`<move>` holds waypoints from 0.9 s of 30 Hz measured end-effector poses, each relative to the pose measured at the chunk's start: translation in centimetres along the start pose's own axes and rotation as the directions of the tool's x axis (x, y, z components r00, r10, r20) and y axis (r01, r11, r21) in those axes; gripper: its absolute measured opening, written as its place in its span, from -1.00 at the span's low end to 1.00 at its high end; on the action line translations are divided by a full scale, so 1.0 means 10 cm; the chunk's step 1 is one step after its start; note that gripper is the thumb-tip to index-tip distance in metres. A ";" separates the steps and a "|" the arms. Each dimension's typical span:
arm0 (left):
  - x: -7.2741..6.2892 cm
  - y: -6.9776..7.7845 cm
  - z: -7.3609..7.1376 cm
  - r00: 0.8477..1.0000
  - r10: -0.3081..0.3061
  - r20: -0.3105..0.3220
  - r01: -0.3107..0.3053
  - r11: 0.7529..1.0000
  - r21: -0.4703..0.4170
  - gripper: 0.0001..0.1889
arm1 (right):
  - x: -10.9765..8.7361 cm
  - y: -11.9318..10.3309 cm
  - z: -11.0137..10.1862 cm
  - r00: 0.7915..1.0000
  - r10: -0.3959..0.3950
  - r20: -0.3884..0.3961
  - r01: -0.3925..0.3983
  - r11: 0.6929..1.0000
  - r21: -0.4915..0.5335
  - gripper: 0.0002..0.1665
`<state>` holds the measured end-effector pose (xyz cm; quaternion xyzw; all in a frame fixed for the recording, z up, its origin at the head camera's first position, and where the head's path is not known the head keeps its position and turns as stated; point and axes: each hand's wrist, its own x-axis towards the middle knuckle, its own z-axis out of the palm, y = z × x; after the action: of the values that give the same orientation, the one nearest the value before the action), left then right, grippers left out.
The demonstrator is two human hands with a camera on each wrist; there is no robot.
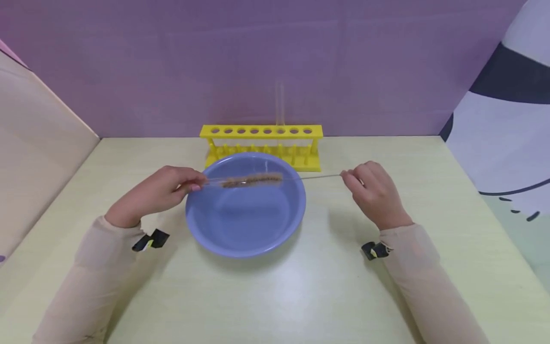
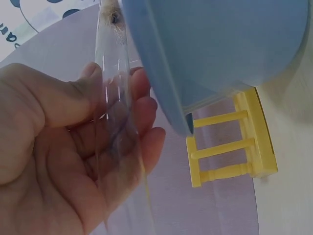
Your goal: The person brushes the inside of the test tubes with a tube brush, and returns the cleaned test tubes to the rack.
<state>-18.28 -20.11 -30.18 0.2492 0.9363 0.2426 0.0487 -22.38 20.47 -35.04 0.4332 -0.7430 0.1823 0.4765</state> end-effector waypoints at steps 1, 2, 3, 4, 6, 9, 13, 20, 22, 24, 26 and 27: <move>0.00 -0.01 0.00 1.000 0.003 -0.002 -0.003 1.000 0.000 -0.76 | 0.00 0.00 -0.01 1.000 -0.003 0.010 0.003 1.000 0.009 -0.68; -0.01 -0.01 0.00 1.000 0.005 -0.005 -0.005 1.000 0.003 -0.76 | 0.00 0.00 -0.01 1.000 -0.006 0.020 0.005 1.000 0.015 -0.66; -0.01 -0.01 -0.01 1.000 0.008 -0.009 -0.008 1.000 0.004 -0.76 | 0.00 0.01 -0.02 0.999 -0.006 0.041 0.005 1.000 0.022 -0.66; -0.01 -0.02 -0.01 1.000 0.010 -0.012 -0.010 1.000 0.007 -0.77 | 0.00 0.01 -0.03 0.998 -0.006 0.063 0.004 1.000 0.029 -0.68; -0.01 -0.02 -0.01 1.000 0.015 -0.022 -0.015 1.000 0.012 -0.78 | 0.00 0.01 -0.04 0.996 -0.003 0.094 -0.001 0.999 0.042 -0.75; 0.00 -0.02 -0.01 0.999 0.015 -0.033 -0.014 1.000 0.022 -0.80 | 0.01 0.03 -0.06 0.990 -0.002 0.141 -0.005 0.999 0.048 -0.78; 0.01 -0.02 -0.01 0.999 -0.010 -0.034 0.011 0.999 0.053 -0.80 | 0.04 0.04 -0.06 0.986 -0.007 0.168 -0.002 0.998 0.057 -0.69; -0.01 -0.01 -0.03 0.999 -0.033 -0.042 0.037 0.993 0.109 -0.78 | 0.06 0.02 -0.08 0.979 0.025 0.204 -0.044 0.995 0.087 -0.59; -0.01 -0.01 -0.03 0.998 -0.037 -0.045 0.042 0.992 0.120 -0.78 | 0.07 0.02 -0.09 0.971 0.039 0.237 -0.067 0.992 0.110 -0.65; -0.01 -0.01 -0.03 0.998 -0.042 -0.049 0.048 0.990 0.130 -0.79 | 0.08 0.01 -0.10 0.960 0.057 0.275 -0.098 0.986 0.137 -0.79; -0.01 -0.01 -0.03 0.997 -0.049 -0.054 0.056 0.989 0.138 -0.79 | 0.09 0.01 -0.10 0.947 0.074 0.311 -0.129 0.979 0.159 -0.80; -0.01 -0.01 -0.03 0.997 -0.052 -0.057 0.060 0.988 0.144 -0.79 | 0.09 0.01 -0.10 0.942 0.079 0.326 -0.139 0.977 0.164 -0.71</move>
<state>-18.28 -20.42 -29.96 0.2193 0.9591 0.1784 0.0123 -22.02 20.78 -33.78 0.4573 -0.8127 0.2046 0.2975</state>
